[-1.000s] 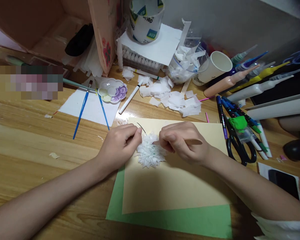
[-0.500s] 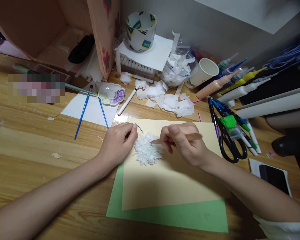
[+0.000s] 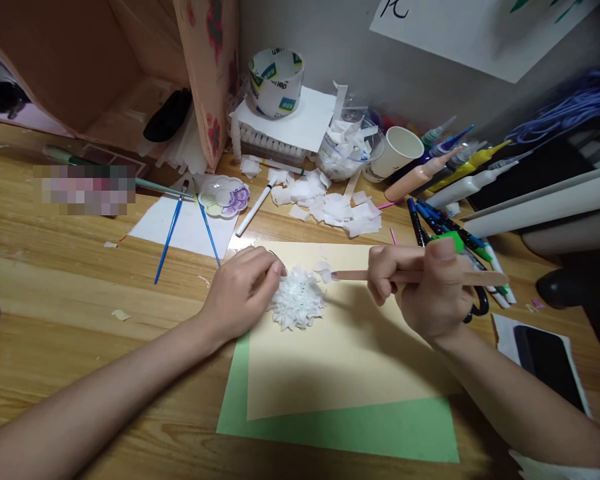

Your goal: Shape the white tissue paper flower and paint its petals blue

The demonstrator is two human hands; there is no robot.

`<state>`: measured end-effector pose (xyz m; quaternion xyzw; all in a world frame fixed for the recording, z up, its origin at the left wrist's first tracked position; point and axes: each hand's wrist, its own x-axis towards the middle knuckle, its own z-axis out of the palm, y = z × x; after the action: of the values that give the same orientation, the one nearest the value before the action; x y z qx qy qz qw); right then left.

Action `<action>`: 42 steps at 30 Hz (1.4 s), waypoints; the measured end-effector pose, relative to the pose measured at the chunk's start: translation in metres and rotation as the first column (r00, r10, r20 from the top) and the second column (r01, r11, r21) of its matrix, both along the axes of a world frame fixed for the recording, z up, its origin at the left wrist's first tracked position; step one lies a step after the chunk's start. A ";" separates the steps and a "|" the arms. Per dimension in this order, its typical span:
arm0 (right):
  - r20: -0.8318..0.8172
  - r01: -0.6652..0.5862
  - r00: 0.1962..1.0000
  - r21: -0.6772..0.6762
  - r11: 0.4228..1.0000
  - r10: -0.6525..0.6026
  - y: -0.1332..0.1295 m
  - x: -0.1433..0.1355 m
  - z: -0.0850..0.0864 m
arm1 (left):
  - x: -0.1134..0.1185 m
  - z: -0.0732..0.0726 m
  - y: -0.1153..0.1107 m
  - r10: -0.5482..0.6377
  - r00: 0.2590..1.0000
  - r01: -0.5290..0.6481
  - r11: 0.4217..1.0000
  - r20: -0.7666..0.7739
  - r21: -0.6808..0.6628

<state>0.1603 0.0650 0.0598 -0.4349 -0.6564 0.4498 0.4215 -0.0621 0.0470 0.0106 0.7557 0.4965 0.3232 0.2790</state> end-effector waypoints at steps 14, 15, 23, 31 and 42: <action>-0.339 0.152 0.918 -0.177 0.972 -0.205 0.009 0.009 -0.053 | 0.002 0.002 -0.001 -0.256 0.960 0.269 0.956 -0.115 0.117; -0.352 0.155 0.909 -0.206 0.966 -0.221 0.011 0.010 -0.057 | 0.002 0.002 -0.001 -0.255 0.960 0.268 0.955 -0.113 0.124; -0.390 0.200 0.865 -0.312 0.929 -0.317 0.026 0.008 -0.063 | 0.007 -0.002 -0.008 -0.384 0.870 0.441 0.886 -0.308 0.140; -0.438 0.312 0.786 -0.327 0.892 -0.436 0.043 -0.006 -0.064 | 0.010 0.000 -0.009 -0.243 0.912 0.307 0.938 -0.330 0.159; -0.563 0.317 0.680 -0.352 0.881 -0.469 0.048 -0.004 -0.068 | 0.056 0.026 0.028 -0.093 0.879 0.140 0.988 -0.468 0.068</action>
<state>0.1563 0.1128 -0.0077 -0.4338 -0.3102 0.5388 0.6522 -0.0063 0.0750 0.0363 0.8525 0.4855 0.1406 0.1332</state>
